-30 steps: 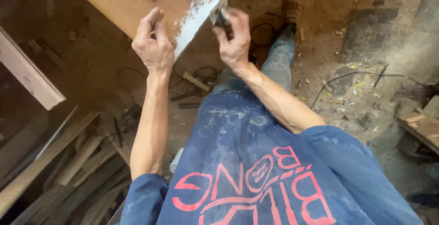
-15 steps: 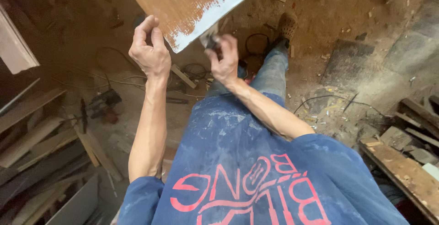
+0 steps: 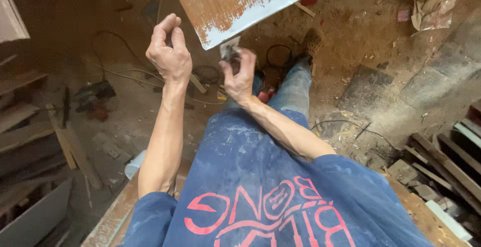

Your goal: The person mixes a white paste on a small board using a putty knife, then applies the paste to the edges and surface of a wooden board. The person spreads the paste evenly along the edges and face of the board.

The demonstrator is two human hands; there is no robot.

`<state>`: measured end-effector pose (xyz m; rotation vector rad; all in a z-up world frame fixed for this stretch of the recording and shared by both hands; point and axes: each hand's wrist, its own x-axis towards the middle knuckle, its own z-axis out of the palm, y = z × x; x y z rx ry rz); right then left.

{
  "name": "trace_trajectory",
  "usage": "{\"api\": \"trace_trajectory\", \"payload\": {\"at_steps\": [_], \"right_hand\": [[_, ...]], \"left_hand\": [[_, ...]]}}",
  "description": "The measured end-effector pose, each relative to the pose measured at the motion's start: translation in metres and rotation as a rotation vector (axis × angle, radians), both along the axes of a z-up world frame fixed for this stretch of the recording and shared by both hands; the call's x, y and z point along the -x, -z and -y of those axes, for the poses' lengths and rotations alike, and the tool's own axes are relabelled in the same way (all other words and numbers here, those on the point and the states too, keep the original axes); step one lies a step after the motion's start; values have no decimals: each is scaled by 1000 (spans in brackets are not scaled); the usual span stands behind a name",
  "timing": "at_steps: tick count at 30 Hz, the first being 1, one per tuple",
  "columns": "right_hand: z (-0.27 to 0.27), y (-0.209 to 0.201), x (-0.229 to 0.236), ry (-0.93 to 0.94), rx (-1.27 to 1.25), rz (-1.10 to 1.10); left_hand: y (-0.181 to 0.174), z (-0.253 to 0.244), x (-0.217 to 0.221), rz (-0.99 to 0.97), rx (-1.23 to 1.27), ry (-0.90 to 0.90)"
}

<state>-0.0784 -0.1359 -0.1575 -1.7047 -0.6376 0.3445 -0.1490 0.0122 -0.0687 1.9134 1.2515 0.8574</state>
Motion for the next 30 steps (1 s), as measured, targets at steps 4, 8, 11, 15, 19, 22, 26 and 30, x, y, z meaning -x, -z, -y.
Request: {"api": "trace_trajectory", "payload": {"at_steps": [4, 8, 11, 15, 19, 22, 26, 30], "right_hand": [[3, 6, -8, 98, -112, -175], [-15, 10, 21, 13, -104, -188], [-12, 8, 43, -83, -25, -249], [7, 10, 34, -86, -31, -140], [-1, 25, 25, -24, -197, -395], [-8, 22, 49, -147, -92, -484], [15, -26, 31, -422, 154, -20], [34, -109, -82, -733, 97, 379]], "left_hand": [[1, -2, 6, 89, 49, -59], [5, 3, 13, 45, 72, -124], [8, 1, 21, 39, 40, -127], [10, 3, 33, 98, 86, -172], [15, 9, 36, 46, 43, -207], [16, 16, 38, 75, 57, -213], [10, 17, 46, 102, 34, -270], [8, 30, 59, 225, 67, -397]]}}
